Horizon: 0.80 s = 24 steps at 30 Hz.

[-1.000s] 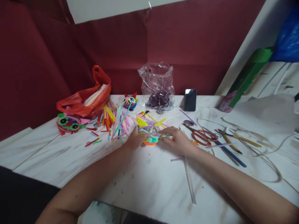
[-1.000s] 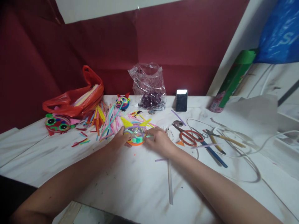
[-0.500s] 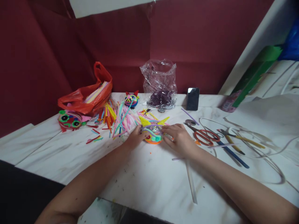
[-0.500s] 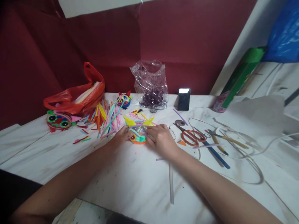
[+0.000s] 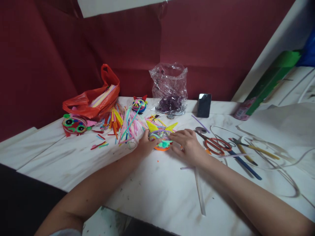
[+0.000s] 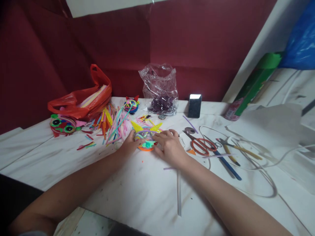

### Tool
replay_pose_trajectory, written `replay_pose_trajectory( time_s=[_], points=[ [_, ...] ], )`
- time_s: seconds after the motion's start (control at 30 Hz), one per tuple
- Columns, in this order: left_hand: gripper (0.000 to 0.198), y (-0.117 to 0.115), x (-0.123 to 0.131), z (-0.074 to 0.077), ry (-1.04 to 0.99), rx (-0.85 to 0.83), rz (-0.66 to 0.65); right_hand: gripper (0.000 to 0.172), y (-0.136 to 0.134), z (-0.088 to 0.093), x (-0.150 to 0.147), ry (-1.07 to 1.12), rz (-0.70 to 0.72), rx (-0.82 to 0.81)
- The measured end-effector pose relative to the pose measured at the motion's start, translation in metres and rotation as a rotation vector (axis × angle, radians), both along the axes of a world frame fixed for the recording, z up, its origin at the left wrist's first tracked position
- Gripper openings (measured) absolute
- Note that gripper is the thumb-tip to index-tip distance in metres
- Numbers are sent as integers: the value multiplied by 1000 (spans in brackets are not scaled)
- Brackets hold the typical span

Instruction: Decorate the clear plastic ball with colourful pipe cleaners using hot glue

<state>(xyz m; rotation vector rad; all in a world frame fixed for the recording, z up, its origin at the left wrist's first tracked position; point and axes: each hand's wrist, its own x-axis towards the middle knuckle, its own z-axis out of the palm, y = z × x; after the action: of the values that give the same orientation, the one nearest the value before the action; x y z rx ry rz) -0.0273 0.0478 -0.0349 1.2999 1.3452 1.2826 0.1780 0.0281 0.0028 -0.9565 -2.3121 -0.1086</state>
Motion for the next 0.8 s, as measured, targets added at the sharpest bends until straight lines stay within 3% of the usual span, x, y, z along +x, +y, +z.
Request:
replay_pose_trajectory(
  time_s=[0.3,0.4,0.57,0.8],
  points=[
    [37,2,4,17,220,2,21,41,4,-3,2,37,3,-81],
    [36,3,7,20,217,-37,46,33,5,-2,2,70,-9,9],
    [36,4,8,17,147,-6,56,20,4,0,2,30,-75,275],
    [38,4,7,8,115,35,-21,21,8,-8,0,-1,-65,191]
  ],
)
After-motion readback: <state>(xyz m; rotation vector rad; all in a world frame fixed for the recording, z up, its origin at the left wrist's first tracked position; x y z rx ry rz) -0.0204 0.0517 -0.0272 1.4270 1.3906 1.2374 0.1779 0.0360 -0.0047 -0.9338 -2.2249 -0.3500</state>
